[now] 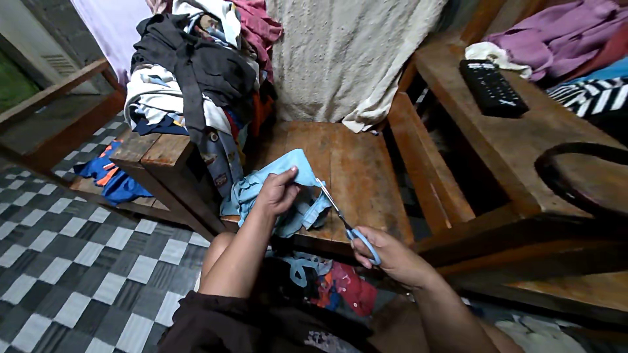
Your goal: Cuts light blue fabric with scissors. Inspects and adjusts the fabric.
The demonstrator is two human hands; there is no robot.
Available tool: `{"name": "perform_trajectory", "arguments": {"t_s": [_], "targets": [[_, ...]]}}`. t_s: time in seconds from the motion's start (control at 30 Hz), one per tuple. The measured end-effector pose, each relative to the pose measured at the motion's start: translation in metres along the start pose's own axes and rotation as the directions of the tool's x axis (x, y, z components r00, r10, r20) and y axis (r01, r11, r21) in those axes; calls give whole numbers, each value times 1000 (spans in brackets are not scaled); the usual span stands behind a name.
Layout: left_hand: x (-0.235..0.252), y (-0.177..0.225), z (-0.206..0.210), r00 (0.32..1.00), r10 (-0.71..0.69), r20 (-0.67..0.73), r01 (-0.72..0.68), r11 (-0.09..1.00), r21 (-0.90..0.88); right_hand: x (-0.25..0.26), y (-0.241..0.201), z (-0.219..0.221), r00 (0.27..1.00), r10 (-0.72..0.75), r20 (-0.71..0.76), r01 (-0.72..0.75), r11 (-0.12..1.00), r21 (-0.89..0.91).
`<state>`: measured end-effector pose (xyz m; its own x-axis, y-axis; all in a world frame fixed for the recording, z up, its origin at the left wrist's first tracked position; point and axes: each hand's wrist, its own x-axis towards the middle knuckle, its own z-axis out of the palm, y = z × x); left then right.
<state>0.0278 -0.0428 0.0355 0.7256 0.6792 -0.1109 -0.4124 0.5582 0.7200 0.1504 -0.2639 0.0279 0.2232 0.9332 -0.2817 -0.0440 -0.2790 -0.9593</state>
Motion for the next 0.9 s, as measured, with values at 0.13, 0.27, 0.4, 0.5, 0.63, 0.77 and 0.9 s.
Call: {"name": "perform_trajectory", "arguments": {"t_s": [0.13,0.27,0.4,0.5,0.63,0.77,0.9], "targets": [[0,3,-2,997,5,78,-10,997,72,5,7,-1,998,-28,49,23,993,113],[2,7,-13,982,9,186,8,996,-91,12,15,-2,988,-108,108,95,987,127],[7,11,-24,966,0,260,27,994,-104,20,17,-1,973,-143,182,122,985,124],[9,10,-23,979,-22,205,25,1000,-14,24,12,3,979,-121,166,105,989,103],[11,9,-21,989,-17,146,8,998,58,33,13,6,977,-137,163,121,987,108],[10,13,-21,992,2,126,-2,1000,-2,39,12,10,979,-104,175,83,989,122],[12,11,-24,997,24,78,-26,999,31,41,14,17,984,-68,166,47,991,123]]}}
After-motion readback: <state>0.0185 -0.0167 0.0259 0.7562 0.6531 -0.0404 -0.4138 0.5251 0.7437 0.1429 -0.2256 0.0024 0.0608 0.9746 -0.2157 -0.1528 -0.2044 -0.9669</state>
